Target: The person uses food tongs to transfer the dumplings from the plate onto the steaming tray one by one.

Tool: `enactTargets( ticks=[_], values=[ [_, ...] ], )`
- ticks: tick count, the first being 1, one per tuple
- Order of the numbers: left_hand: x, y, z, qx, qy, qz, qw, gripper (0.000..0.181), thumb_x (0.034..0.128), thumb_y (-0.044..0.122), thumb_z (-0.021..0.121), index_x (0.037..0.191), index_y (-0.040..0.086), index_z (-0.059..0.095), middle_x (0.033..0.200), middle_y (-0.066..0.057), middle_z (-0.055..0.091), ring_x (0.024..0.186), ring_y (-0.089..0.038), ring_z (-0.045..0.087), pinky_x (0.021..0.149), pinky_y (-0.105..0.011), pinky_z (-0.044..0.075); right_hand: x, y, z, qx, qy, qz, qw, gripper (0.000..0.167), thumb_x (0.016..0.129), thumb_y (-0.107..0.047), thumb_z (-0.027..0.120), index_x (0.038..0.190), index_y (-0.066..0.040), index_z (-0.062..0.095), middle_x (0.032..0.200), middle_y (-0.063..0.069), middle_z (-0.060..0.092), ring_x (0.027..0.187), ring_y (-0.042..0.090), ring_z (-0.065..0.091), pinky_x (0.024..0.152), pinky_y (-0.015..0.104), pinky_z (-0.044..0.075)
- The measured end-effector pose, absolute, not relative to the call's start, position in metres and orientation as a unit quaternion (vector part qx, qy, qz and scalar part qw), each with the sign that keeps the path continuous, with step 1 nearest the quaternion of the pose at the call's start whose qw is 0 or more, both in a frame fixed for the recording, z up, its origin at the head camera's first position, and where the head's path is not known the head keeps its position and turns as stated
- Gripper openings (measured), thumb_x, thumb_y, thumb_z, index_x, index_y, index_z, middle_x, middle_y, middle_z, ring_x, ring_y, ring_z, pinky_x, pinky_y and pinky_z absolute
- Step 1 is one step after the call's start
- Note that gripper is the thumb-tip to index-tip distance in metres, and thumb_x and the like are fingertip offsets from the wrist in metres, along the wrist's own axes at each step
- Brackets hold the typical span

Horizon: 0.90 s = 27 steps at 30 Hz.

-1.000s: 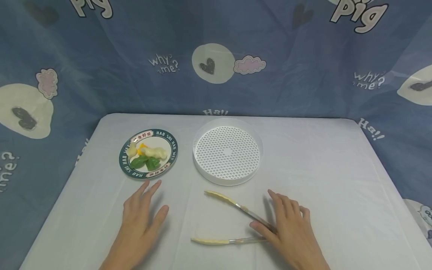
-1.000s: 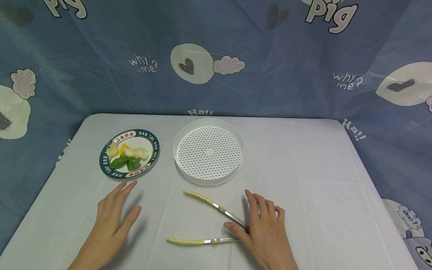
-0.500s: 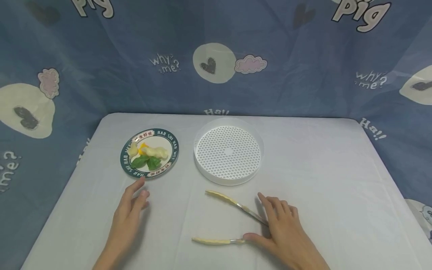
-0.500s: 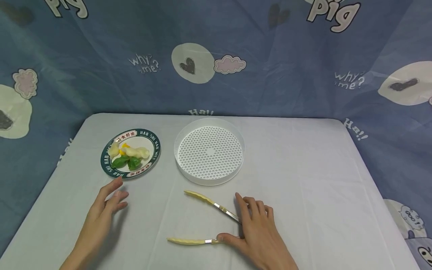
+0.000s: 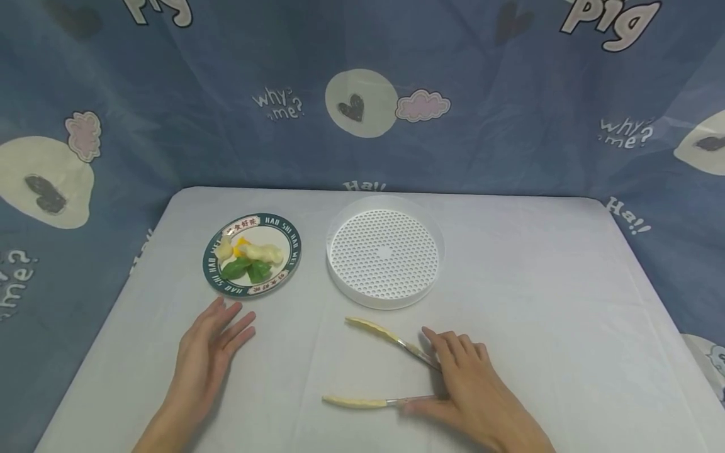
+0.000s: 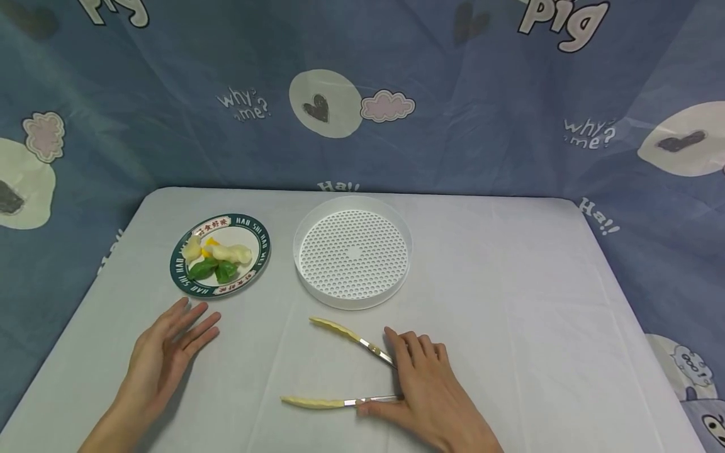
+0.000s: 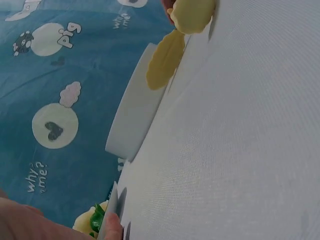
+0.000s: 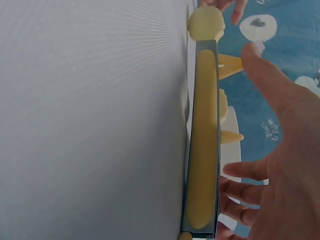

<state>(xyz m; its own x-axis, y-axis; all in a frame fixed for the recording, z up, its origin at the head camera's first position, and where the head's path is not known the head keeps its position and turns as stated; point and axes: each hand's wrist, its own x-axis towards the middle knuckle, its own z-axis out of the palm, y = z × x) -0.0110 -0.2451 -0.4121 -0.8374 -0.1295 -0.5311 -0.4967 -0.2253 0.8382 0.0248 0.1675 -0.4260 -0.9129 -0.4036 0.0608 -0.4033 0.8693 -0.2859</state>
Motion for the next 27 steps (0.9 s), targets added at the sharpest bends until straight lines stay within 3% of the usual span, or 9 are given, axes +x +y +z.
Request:
enactTargets(
  ticks=[4, 10, 14, 22, 27],
  values=[
    [-0.012, -0.249, -0.414, -0.254, 0.589, 0.757, 0.128, 0.078, 0.1161, 0.051, 0.036, 0.173, 0.027, -0.012, 0.183, -0.006, 0.009, 0.159, -0.023, 0.039, 0.122, -0.016, 0.052, 0.025, 0.167, -0.426, -0.210, 0.967, -0.145, 0.015, 0.114, 0.077, -0.096, 0.062, 0.154, -0.012, 0.053, 0.125, -0.004, 0.062, 0.116, 0.014, 0.058, 0.094, 0.036, 0.052],
    [-0.015, -0.257, -0.419, -0.228, 0.574, 0.774, 0.137, 0.076, 0.1169, 0.052, 0.027, 0.173, 0.020, -0.012, 0.182, -0.010, 0.010, 0.136, -0.005, 0.061, 0.126, -0.021, 0.050, 0.024, 0.167, -0.428, -0.224, 0.965, -0.134, 0.010, 0.117, 0.073, -0.098, 0.061, 0.154, -0.014, 0.052, 0.121, -0.008, 0.058, 0.113, 0.010, 0.054, 0.093, 0.034, 0.050],
    [-0.016, -0.262, -0.421, -0.208, 0.578, 0.778, 0.136, 0.074, 0.1173, 0.051, 0.025, 0.174, 0.018, -0.010, 0.182, -0.013, 0.009, 0.126, 0.001, 0.067, 0.125, -0.021, 0.051, 0.024, 0.167, -0.430, -0.233, 0.962, -0.139, 0.003, 0.113, 0.074, -0.096, 0.064, 0.153, -0.016, 0.052, 0.119, -0.010, 0.056, 0.110, 0.006, 0.050, 0.092, 0.030, 0.047],
    [-0.018, -0.263, -0.421, -0.215, 0.570, 0.781, 0.136, 0.074, 0.1167, 0.052, 0.027, 0.174, 0.020, -0.008, 0.182, -0.012, 0.009, 0.131, -0.002, 0.063, 0.125, -0.020, 0.051, 0.023, 0.160, -0.432, -0.255, 0.959, -0.122, -0.008, 0.110, 0.076, -0.095, 0.062, 0.152, -0.015, 0.053, 0.120, -0.008, 0.057, 0.105, 0.009, 0.048, 0.094, 0.034, 0.046],
    [-0.017, -0.262, -0.421, -0.224, 0.569, 0.779, 0.140, 0.073, 0.1167, 0.053, 0.026, 0.174, 0.023, -0.009, 0.183, -0.010, 0.008, 0.137, -0.008, 0.058, 0.127, -0.021, 0.049, 0.022, 0.157, -0.432, -0.257, 0.960, -0.110, -0.006, 0.099, 0.080, -0.090, 0.067, 0.144, -0.015, 0.058, 0.117, -0.008, 0.057, 0.101, 0.008, 0.046, 0.092, 0.033, 0.044]
  ],
)
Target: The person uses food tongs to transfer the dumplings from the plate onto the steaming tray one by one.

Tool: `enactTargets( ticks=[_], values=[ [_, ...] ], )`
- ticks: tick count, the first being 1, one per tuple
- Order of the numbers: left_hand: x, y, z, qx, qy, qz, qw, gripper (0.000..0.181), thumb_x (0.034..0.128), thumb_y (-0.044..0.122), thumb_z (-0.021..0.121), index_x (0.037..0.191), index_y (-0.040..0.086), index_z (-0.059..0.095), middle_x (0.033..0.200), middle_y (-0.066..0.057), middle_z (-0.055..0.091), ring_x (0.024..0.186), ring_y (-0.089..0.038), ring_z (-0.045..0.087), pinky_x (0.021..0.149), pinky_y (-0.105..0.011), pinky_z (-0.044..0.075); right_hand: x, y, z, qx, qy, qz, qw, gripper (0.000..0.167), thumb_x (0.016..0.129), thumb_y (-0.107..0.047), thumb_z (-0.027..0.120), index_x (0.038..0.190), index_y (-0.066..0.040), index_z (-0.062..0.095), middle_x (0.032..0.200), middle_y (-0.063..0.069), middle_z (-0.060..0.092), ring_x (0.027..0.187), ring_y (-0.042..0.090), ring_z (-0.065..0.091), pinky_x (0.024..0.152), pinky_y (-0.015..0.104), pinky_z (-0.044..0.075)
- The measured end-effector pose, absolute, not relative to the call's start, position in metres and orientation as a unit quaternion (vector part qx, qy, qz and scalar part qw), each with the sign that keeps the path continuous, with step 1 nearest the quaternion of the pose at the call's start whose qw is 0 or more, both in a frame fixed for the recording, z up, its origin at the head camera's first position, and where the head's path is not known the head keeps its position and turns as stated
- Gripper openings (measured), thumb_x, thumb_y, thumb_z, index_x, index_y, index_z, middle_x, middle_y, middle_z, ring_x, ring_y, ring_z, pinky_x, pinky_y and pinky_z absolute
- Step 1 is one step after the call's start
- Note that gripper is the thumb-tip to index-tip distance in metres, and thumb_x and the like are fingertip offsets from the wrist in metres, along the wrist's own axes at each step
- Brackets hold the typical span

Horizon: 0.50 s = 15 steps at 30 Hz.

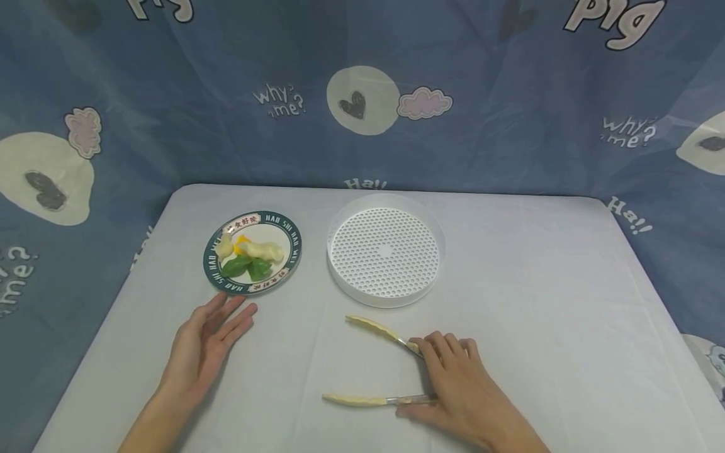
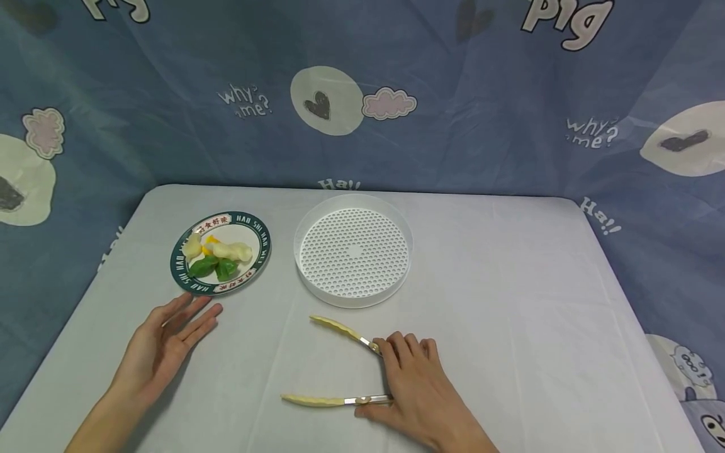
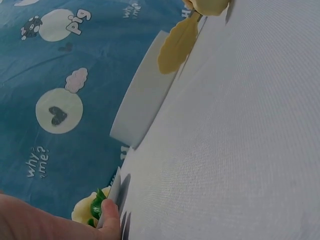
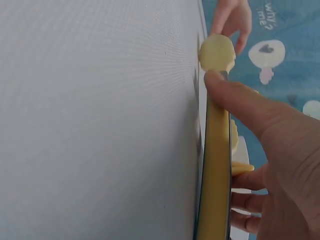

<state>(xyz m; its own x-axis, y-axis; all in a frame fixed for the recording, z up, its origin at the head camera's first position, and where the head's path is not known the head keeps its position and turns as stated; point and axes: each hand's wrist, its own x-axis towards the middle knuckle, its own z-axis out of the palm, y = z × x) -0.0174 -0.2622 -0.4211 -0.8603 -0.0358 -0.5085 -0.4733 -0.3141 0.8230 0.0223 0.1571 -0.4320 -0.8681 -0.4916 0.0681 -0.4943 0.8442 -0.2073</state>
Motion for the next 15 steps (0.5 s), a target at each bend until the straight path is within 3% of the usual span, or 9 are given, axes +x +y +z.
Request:
enactTargets(
  ticks=[8, 15],
  values=[
    [-0.0173, -0.2626, -0.4217, -0.215, 0.582, 0.772, 0.137, 0.073, 0.1170, 0.051, 0.029, 0.174, 0.021, -0.005, 0.180, -0.011, 0.015, 0.125, 0.002, 0.067, 0.125, -0.021, 0.051, 0.0221, 0.1570, -0.4340, 0.269, -0.957, 0.101, 0.035, 0.090, 0.080, -0.082, 0.075, 0.135, -0.013, 0.062, 0.120, -0.003, 0.059, 0.108, 0.014, 0.052, 0.098, 0.037, 0.046],
    [-0.0173, -0.2633, -0.4231, -0.211, 0.583, 0.773, 0.132, 0.075, 0.1169, 0.051, 0.031, 0.174, 0.019, -0.004, 0.174, -0.008, 0.023, 0.125, 0.002, 0.068, 0.125, -0.020, 0.051, 0.0208, 0.1578, -0.4325, 0.265, -0.959, 0.089, 0.052, 0.089, 0.084, -0.085, 0.067, 0.131, -0.010, 0.064, 0.117, 0.000, 0.065, 0.115, 0.019, 0.058, 0.103, 0.045, 0.047]
  ],
)
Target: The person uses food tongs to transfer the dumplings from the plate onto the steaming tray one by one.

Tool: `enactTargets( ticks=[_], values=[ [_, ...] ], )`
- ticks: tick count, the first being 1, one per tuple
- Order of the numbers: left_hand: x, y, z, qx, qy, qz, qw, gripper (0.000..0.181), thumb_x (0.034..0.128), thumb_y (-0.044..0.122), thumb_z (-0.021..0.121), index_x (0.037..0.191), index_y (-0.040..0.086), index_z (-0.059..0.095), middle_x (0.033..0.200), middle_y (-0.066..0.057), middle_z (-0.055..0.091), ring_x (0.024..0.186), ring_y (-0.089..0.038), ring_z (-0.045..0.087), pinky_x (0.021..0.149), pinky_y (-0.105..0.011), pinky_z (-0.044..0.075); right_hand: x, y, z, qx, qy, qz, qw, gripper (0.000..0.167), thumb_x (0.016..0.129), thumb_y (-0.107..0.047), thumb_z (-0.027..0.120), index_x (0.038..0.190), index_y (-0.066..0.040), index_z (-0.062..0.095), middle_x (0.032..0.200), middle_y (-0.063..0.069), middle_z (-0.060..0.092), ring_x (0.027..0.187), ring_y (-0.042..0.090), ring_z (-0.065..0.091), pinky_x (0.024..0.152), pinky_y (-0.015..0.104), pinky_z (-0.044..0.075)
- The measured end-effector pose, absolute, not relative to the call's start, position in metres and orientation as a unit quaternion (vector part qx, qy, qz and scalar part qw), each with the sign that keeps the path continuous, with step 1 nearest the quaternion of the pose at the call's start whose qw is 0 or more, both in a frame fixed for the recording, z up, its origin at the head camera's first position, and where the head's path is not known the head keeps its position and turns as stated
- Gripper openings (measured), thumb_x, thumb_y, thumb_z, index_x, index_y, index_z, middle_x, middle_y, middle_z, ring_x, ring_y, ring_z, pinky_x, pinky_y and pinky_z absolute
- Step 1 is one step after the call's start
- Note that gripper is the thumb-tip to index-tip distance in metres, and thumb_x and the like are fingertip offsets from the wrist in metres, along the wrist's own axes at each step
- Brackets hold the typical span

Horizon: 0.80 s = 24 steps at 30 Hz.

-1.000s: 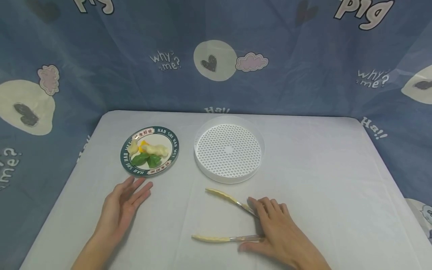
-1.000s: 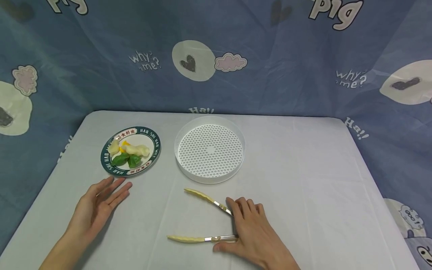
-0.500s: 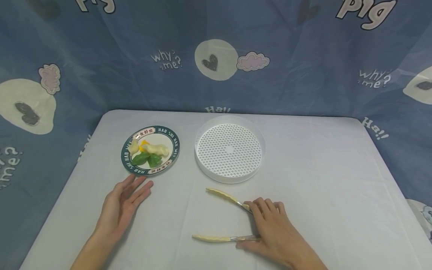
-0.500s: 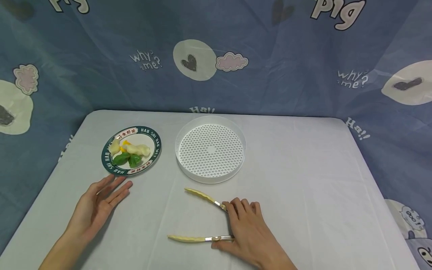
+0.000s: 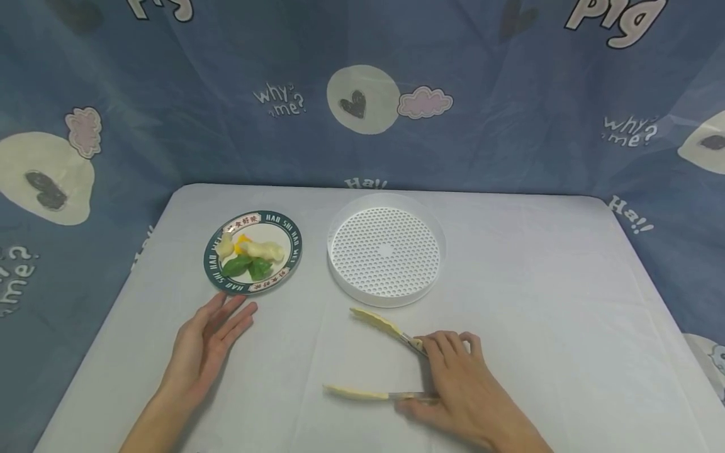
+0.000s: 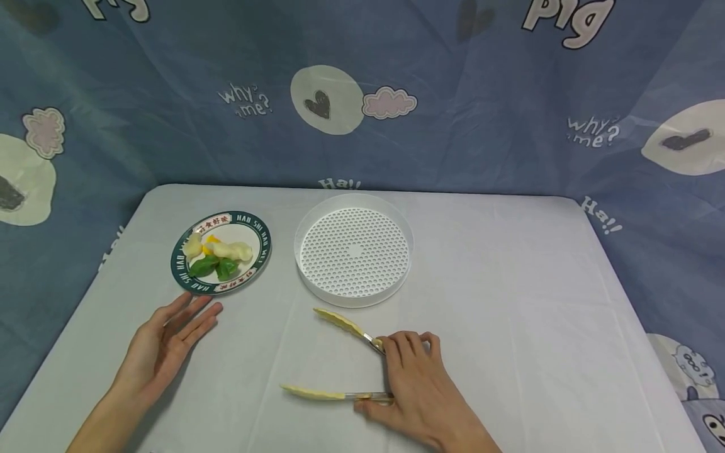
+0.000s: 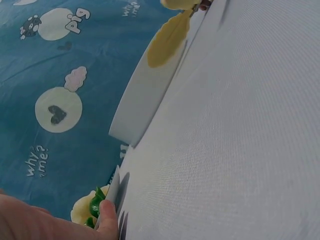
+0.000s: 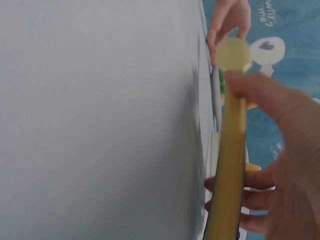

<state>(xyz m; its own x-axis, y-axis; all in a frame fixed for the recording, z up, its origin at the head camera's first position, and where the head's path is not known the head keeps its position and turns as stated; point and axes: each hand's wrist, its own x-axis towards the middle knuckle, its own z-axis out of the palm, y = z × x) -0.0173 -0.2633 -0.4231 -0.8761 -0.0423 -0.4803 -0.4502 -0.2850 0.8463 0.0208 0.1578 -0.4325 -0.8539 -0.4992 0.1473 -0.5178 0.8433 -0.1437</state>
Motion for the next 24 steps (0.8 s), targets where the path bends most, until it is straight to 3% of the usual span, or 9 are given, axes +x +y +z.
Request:
enactTargets(
  ticks=[9, 17, 24],
  values=[
    [-0.017, -0.262, -0.422, -0.226, 0.581, 0.772, 0.125, 0.079, 0.1159, 0.051, 0.036, 0.174, 0.020, -0.007, 0.165, -0.001, 0.035, 0.124, 0.003, 0.068, 0.124, -0.020, 0.052, 0.017, 0.163, -0.431, 0.290, -0.950, 0.076, 0.087, 0.085, 0.081, -0.088, 0.066, 0.119, -0.013, 0.066, 0.106, -0.001, 0.069, 0.109, 0.019, 0.062, 0.105, 0.046, 0.045],
    [-0.019, -0.259, -0.420, -0.248, 0.590, 0.758, 0.125, 0.085, 0.1150, 0.052, 0.040, 0.173, 0.021, -0.013, 0.176, -0.008, 0.024, 0.120, 0.004, 0.069, 0.121, -0.017, 0.053, 0.013, 0.167, -0.429, 0.302, -0.945, 0.067, 0.110, 0.087, 0.079, -0.090, 0.064, 0.119, -0.012, 0.066, 0.098, -0.003, 0.062, 0.101, 0.020, 0.063, 0.103, 0.045, 0.046],
    [-0.019, -0.260, -0.419, -0.251, 0.595, 0.754, 0.120, 0.087, 0.1143, 0.052, 0.043, 0.173, 0.021, -0.013, 0.172, -0.004, 0.029, 0.119, 0.005, 0.070, 0.120, -0.017, 0.054, 0.010, 0.170, -0.426, 0.303, -0.942, 0.073, 0.122, 0.083, 0.083, -0.092, 0.058, 0.113, -0.015, 0.065, 0.099, -0.003, 0.066, 0.099, 0.020, 0.062, 0.107, 0.049, 0.045]
  ],
)
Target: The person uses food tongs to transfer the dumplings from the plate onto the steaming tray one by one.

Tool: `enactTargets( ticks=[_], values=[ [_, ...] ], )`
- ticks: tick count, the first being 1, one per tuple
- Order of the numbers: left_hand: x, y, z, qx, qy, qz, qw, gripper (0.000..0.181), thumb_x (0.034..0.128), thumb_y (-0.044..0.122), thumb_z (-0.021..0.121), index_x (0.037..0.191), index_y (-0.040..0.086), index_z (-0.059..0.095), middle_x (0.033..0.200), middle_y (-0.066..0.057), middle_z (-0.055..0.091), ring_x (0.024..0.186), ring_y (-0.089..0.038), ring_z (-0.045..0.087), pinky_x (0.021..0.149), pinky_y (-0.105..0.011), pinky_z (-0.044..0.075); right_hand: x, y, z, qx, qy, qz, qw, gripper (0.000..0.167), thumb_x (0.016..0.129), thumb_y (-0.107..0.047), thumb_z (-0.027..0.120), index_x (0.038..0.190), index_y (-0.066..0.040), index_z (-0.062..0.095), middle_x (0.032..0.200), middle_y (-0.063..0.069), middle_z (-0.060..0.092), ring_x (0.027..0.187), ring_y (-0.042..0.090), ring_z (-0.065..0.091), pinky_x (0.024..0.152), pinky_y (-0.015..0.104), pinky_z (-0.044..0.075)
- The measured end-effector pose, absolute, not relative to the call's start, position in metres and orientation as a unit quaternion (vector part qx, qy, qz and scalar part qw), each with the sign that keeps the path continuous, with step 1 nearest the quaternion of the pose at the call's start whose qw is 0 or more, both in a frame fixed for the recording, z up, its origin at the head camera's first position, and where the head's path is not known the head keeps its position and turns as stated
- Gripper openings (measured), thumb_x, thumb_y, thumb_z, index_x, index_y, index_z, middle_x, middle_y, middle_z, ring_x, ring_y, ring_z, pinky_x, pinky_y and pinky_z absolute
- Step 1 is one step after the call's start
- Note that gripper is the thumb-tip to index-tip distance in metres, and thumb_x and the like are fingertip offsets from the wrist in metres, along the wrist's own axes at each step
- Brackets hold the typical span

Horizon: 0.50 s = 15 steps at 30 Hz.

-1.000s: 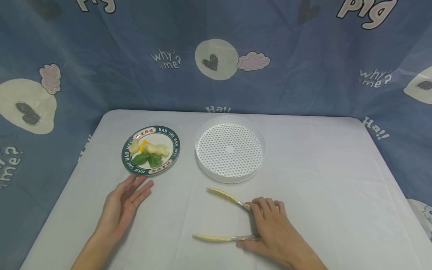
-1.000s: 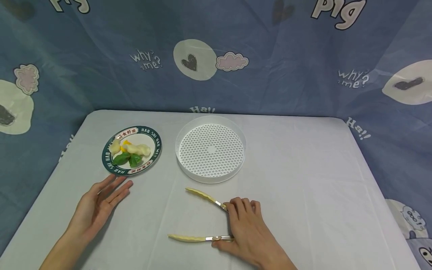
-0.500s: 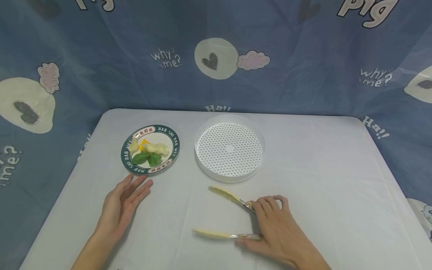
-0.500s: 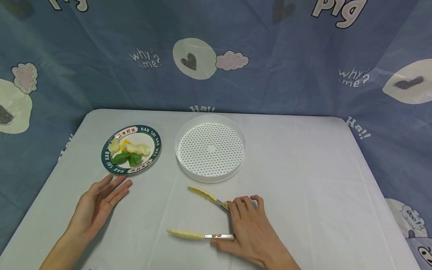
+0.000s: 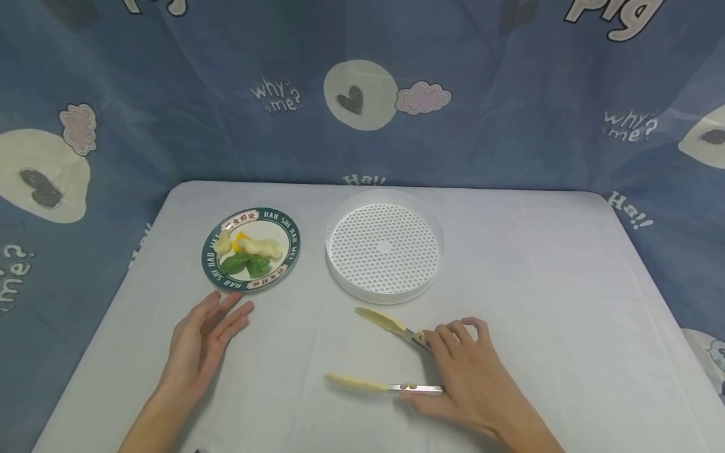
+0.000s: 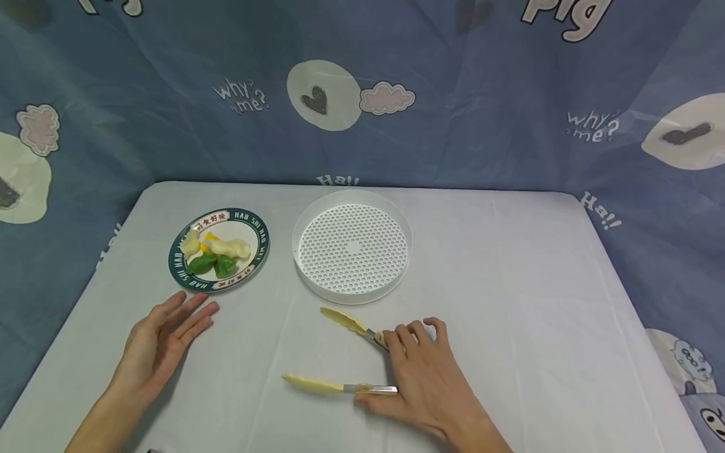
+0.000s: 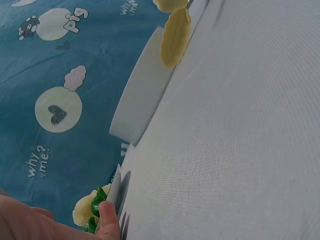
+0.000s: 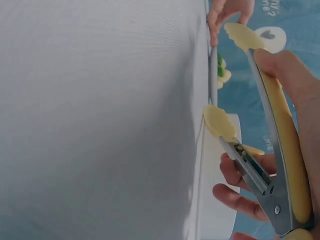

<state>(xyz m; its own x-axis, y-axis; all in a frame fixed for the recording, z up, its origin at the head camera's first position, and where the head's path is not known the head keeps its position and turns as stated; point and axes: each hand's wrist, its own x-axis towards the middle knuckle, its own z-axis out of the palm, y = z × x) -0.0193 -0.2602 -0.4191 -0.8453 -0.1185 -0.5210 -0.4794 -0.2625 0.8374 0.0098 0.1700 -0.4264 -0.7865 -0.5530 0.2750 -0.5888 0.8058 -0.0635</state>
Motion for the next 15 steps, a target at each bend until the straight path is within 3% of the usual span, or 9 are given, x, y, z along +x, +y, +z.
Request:
enactTargets(
  ticks=[5, 9, 13, 15],
  values=[
    [-0.0194, -0.2610, -0.4196, -0.260, 0.599, 0.747, 0.122, 0.087, 0.1145, 0.051, 0.044, 0.173, 0.022, -0.013, 0.175, -0.006, 0.026, 0.117, 0.006, 0.069, 0.119, -0.015, 0.054, 0.0088, 0.1709, -0.4249, 0.302, -0.941, 0.069, 0.134, 0.084, 0.085, -0.093, 0.054, 0.113, -0.014, 0.066, 0.099, -0.001, 0.070, 0.100, 0.022, 0.063, 0.110, 0.055, 0.045],
    [-0.0190, -0.2615, -0.4187, -0.264, 0.607, 0.742, 0.109, 0.082, 0.1164, 0.043, 0.041, 0.173, 0.020, -0.015, 0.164, 0.001, 0.038, 0.119, 0.006, 0.068, 0.117, -0.014, 0.055, 0.0083, 0.1722, -0.4242, 0.296, -0.944, 0.066, 0.132, 0.086, 0.085, -0.093, 0.054, 0.113, -0.013, 0.066, 0.100, 0.001, 0.071, 0.100, 0.024, 0.064, 0.110, 0.057, 0.045],
    [-0.0197, -0.2573, -0.4159, -0.292, 0.635, 0.713, 0.056, 0.076, 0.1159, 0.038, 0.041, 0.174, 0.018, -0.004, 0.143, 0.013, 0.045, 0.120, 0.002, 0.065, 0.108, -0.010, 0.059, 0.0078, 0.1730, -0.4238, 0.288, -0.948, 0.061, 0.125, 0.087, 0.085, -0.094, 0.052, 0.115, -0.013, 0.067, 0.101, 0.002, 0.072, 0.103, 0.024, 0.065, 0.111, 0.058, 0.045],
    [-0.0206, -0.2540, -0.4139, -0.313, 0.655, 0.687, 0.023, 0.075, 0.1141, 0.038, 0.046, 0.174, 0.019, 0.005, 0.140, 0.014, 0.044, 0.120, 0.001, 0.062, 0.101, -0.006, 0.060, 0.0082, 0.1731, -0.4238, 0.284, -0.949, 0.057, 0.125, 0.088, 0.086, -0.094, 0.050, 0.115, -0.013, 0.067, 0.101, 0.002, 0.072, 0.103, 0.024, 0.065, 0.111, 0.059, 0.045]
  ],
)
